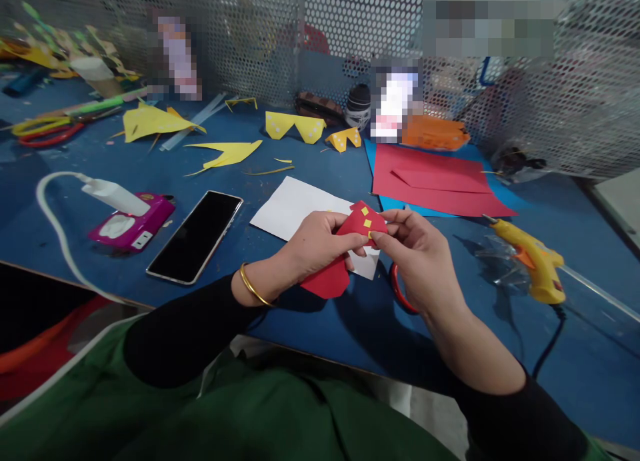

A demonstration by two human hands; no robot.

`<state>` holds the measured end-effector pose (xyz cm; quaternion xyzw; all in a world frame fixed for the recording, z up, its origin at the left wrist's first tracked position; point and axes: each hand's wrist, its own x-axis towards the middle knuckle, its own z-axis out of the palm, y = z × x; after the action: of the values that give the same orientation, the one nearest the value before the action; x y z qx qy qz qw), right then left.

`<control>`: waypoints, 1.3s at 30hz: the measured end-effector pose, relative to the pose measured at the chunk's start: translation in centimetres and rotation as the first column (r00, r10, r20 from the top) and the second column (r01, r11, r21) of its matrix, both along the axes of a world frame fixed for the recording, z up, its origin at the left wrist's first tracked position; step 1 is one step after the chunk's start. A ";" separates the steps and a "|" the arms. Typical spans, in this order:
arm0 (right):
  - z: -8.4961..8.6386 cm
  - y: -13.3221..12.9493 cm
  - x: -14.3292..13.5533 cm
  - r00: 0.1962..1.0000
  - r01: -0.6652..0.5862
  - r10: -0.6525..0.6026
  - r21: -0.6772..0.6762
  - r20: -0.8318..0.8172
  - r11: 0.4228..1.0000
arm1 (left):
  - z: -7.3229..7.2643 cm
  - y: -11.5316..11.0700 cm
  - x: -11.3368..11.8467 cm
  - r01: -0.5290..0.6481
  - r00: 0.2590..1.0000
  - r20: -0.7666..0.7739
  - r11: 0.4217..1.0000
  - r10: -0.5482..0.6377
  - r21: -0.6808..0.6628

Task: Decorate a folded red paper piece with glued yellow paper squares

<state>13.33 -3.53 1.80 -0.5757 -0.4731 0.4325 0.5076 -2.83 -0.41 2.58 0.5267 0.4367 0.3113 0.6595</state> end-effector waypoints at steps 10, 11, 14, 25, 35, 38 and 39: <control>0.2 0.0 -0.2 0.998 -0.004 0.007 0.040 -0.062 0.999 | -0.1 0.0 -0.1 -0.002 1.000 0.015 1.000 0.002 -0.001; 0.2 0.0 -0.2 0.997 -0.001 0.004 0.038 -0.074 0.999 | -0.2 0.0 -0.1 -0.001 1.000 0.017 1.000 0.001 0.002; 0.0 0.0 -0.1 0.997 -0.015 0.017 0.032 -0.076 0.999 | -0.3 0.0 0.0 0.001 1.000 0.018 1.000 -0.001 0.010; 0.1 0.2 0.3 0.989 0.056 -0.046 0.070 -0.138 0.996 | 1.0 0.3 -0.6 -0.025 0.999 -0.047 0.999 0.023 -0.046; 0.2 0.3 0.2 0.986 0.057 -0.046 0.061 -0.157 0.997 | 1.3 0.3 -0.9 -0.039 0.993 -0.106 0.996 0.047 0.079; 0.2 0.3 0.2 0.986 0.043 -0.035 0.043 -0.163 0.998 | 1.2 0.2 -0.9 -0.031 0.993 -0.113 0.996 0.041 0.089; 0.2 0.3 0.3 0.986 0.041 -0.033 0.040 -0.166 0.998 | 1.3 0.2 -0.9 -0.033 0.993 -0.113 0.996 0.042 0.086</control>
<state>13.59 -3.24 2.00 -0.5353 -0.4279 0.4589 0.5655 -3.70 -0.18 3.85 0.5627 0.4703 0.3109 0.6046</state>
